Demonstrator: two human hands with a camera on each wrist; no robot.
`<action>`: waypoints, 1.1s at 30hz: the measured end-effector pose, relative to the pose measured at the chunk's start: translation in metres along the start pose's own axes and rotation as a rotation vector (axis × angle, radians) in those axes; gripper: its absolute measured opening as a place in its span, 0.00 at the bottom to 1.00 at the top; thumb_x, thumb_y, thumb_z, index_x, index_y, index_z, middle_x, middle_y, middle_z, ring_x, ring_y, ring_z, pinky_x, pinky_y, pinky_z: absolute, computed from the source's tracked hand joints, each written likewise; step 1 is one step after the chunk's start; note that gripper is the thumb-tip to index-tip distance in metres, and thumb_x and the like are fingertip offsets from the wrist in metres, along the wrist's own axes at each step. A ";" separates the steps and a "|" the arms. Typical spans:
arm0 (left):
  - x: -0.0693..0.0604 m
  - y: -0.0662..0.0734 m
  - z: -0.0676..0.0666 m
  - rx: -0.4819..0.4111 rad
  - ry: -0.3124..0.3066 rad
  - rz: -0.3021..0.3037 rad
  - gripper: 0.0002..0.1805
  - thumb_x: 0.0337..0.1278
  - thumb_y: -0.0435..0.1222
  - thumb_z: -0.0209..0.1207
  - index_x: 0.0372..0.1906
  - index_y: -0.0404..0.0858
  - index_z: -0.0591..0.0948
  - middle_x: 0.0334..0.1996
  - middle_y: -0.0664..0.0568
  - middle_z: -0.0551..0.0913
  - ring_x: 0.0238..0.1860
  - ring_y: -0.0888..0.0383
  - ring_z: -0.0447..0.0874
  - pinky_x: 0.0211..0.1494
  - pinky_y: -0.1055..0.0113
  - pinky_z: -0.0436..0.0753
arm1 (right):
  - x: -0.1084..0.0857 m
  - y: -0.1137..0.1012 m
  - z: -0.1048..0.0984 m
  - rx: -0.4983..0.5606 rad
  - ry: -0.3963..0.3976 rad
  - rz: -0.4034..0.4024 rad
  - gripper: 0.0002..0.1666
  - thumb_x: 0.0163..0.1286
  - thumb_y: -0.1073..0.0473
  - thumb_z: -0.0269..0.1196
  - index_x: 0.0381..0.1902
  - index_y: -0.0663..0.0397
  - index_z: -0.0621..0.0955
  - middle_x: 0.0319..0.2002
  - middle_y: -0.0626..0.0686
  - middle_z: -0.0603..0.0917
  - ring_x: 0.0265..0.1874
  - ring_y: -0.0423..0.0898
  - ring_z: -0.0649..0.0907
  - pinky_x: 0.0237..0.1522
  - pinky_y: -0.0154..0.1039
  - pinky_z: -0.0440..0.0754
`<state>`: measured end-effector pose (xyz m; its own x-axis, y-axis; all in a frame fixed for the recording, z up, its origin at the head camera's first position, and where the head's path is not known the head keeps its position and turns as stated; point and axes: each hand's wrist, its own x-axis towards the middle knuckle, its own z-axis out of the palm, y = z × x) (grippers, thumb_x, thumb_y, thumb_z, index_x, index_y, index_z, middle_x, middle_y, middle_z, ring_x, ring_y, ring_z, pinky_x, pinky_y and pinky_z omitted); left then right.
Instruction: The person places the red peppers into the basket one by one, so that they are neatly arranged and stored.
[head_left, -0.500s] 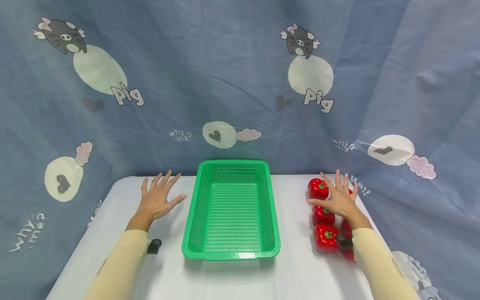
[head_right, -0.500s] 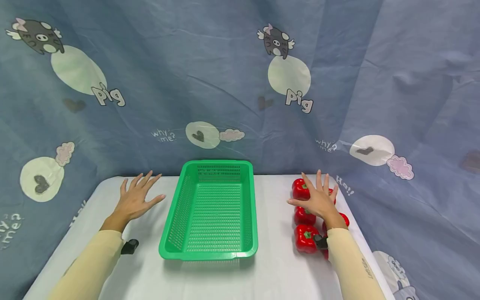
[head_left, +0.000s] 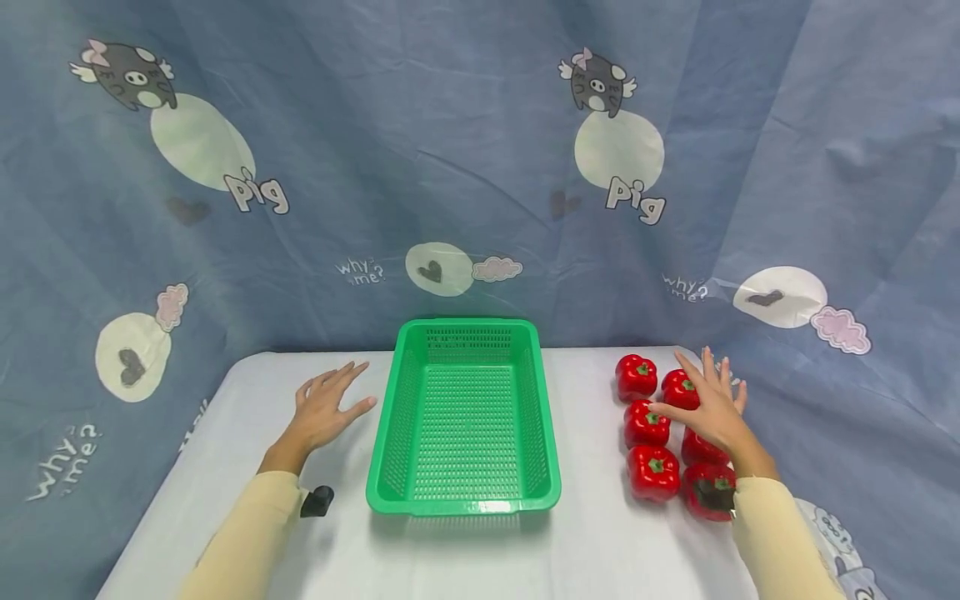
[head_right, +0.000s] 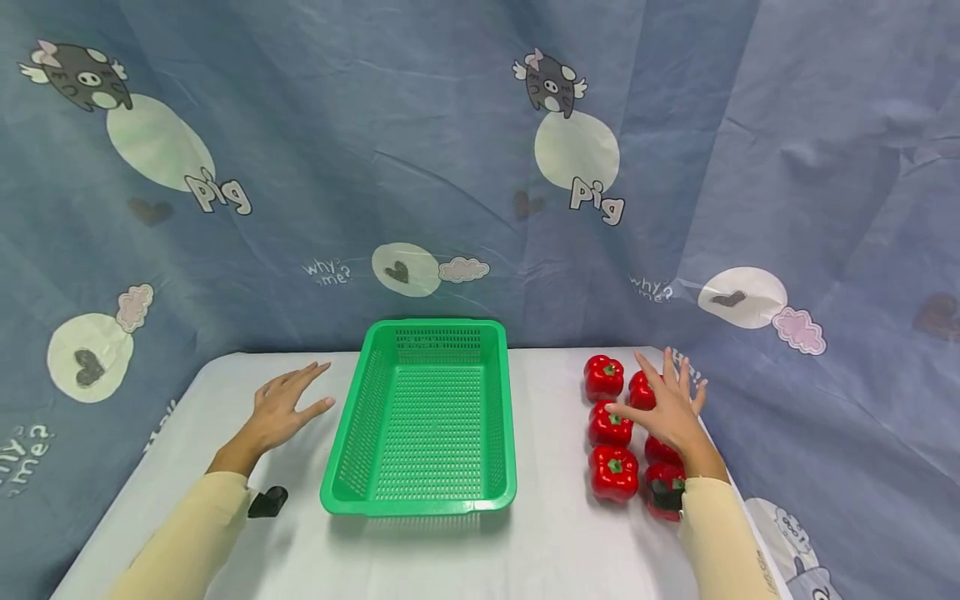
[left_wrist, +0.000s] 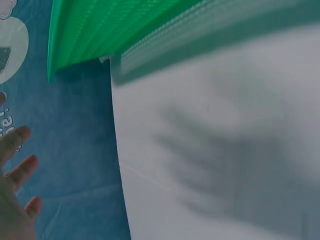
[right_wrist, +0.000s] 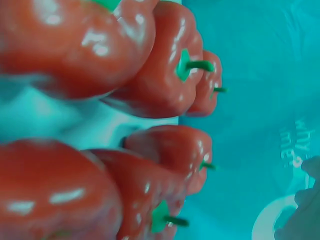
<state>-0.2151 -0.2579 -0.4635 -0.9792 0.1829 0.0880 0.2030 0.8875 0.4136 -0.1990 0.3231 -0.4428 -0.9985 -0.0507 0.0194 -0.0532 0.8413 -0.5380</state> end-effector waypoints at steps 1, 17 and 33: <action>0.000 0.001 0.002 -0.021 -0.003 -0.008 0.39 0.64 0.58 0.50 0.73 0.41 0.61 0.71 0.34 0.58 0.68 0.33 0.53 0.64 0.33 0.45 | -0.002 0.002 -0.001 0.007 0.008 -0.004 0.64 0.54 0.31 0.66 0.77 0.44 0.47 0.74 0.67 0.30 0.69 0.71 0.29 0.58 0.74 0.23; -0.009 0.006 0.034 -0.275 -0.045 -0.043 0.33 0.69 0.48 0.50 0.74 0.42 0.60 0.69 0.37 0.63 0.67 0.34 0.59 0.64 0.31 0.54 | -0.041 0.033 0.001 0.183 0.085 0.030 0.62 0.56 0.44 0.71 0.77 0.47 0.47 0.75 0.67 0.39 0.70 0.72 0.38 0.59 0.77 0.30; -0.013 0.011 0.045 -0.553 -0.072 -0.232 0.34 0.71 0.52 0.48 0.72 0.35 0.61 0.63 0.36 0.71 0.62 0.38 0.70 0.64 0.39 0.65 | -0.081 0.056 0.029 0.211 0.186 0.246 0.59 0.56 0.48 0.72 0.76 0.54 0.52 0.73 0.67 0.45 0.69 0.70 0.46 0.52 0.78 0.59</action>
<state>-0.2000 -0.2313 -0.5008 -0.9919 0.0561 -0.1143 -0.0635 0.5595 0.8264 -0.1208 0.3591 -0.4990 -0.9672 0.2537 0.0102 0.1724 0.6857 -0.7071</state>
